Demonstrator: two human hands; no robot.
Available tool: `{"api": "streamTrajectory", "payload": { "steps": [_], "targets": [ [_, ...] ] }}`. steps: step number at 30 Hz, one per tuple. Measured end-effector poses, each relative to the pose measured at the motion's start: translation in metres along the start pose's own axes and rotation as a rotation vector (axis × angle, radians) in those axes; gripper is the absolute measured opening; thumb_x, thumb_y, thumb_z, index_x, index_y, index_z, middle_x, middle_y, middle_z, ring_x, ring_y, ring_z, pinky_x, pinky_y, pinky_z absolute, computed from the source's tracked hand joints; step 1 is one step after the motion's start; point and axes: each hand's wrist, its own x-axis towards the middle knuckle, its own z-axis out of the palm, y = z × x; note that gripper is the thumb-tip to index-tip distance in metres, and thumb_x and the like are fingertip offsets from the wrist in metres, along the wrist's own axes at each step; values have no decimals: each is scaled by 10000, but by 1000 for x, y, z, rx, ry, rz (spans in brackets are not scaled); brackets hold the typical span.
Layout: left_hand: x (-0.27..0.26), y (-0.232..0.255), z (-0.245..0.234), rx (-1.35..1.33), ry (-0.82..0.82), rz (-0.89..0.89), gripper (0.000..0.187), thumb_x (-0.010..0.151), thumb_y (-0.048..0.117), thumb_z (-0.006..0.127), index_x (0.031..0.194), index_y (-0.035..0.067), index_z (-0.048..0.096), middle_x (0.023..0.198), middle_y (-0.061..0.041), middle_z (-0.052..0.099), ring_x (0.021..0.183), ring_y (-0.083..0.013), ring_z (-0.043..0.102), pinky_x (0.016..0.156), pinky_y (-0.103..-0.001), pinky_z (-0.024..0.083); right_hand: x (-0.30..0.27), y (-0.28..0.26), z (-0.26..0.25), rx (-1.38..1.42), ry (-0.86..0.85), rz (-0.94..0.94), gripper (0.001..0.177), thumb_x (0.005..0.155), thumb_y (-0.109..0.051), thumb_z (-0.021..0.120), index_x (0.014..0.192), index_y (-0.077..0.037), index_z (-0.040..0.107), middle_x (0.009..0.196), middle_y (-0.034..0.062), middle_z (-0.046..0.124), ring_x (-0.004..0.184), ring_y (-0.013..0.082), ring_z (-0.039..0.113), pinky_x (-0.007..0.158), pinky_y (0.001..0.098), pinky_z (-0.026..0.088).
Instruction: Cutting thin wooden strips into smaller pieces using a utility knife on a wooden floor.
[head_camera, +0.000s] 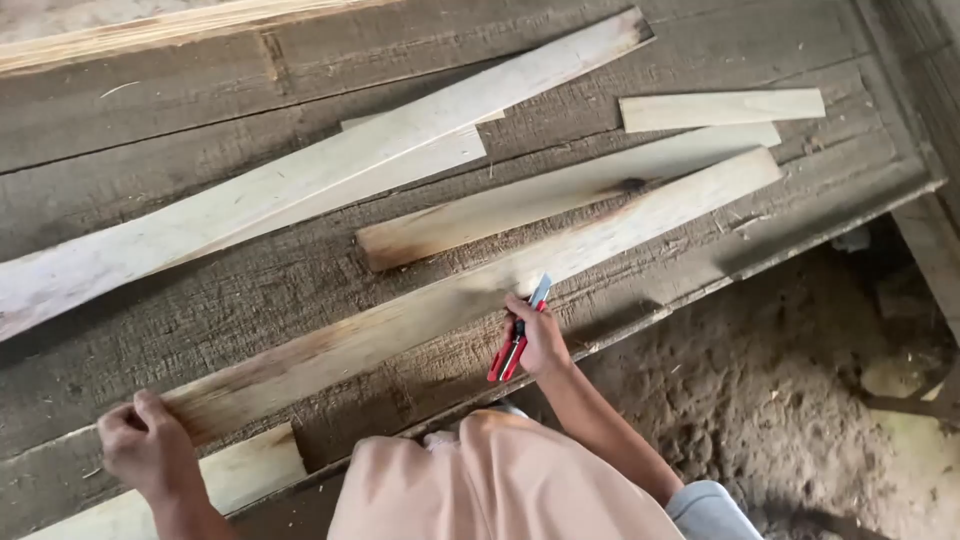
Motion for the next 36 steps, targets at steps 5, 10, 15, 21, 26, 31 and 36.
{"api": "streamTrajectory", "payload": {
  "steps": [5, 10, 15, 21, 26, 31, 36],
  "targets": [
    [-17, -11, 16, -190, -126, -96, 309, 1234, 173, 587, 1085, -98, 606, 964, -169, 610, 807, -236, 544, 728, -355, 473, -16, -18, -19, -2, 107, -148, 84, 953, -97, 662, 971, -33, 611, 651, 58, 571, 482, 147, 518, 418, 279, 412],
    [-51, 26, 71, -461, -352, -294, 280, 1154, 254, 541, 1107, -15, 601, 972, -86, 581, 848, -154, 493, 739, -293, 426, -5, -65, -62, 1, 278, -206, 180, 972, -120, 654, 1069, 6, 570, 695, 47, 538, 499, 116, 488, 434, 248, 407],
    [-111, 97, 149, -420, -408, -197, 266, 1143, 226, 470, 1009, 14, 560, 865, -64, 545, 743, -161, 460, 697, -336, 424, -3, -73, -116, -565, 504, -476, 310, 874, -29, 571, 1164, -79, 475, 783, 75, 517, 521, 140, 489, 434, 279, 369],
    [-180, 201, 200, -334, -452, -108, 298, 1109, 257, 459, 1061, -13, 578, 901, -149, 615, 759, -260, 559, 749, -406, 472, 10, -136, -126, -1180, 274, -744, 285, 888, -91, 665, 1168, -66, 612, 1054, 94, 626, 812, 191, 649, 702, 312, 567],
    [-234, 256, 230, -166, -625, -16, 362, 1027, 300, 521, 1196, -15, 580, 1073, -217, 645, 912, -355, 624, 839, -452, 499, 48, -162, -160, -1617, 155, -799, 415, 875, -172, 678, 1283, -187, 599, 1250, 57, 563, 900, 263, 694, 726, 404, 581],
    [-262, 318, 225, -4, -779, -83, 758, 948, 234, 637, 1574, 4, 278, 1150, -166, 434, 905, -275, 567, 826, -411, 527, 44, -203, -160, -1832, -35, -427, 515, 896, -258, 674, 1393, -206, 549, 1453, 48, 464, 1043, 278, 683, 925, 455, 542],
    [-285, 286, 233, 165, -573, 212, 711, 909, 152, 634, 1547, 18, 350, 1347, -273, 487, 1097, -449, 503, 929, -505, 457, 47, -219, -162, -2009, -163, -397, 579, 908, -228, 710, 1446, -228, 496, 1458, 82, 421, 923, 230, 708, 845, 387, 630]
  ]
}}
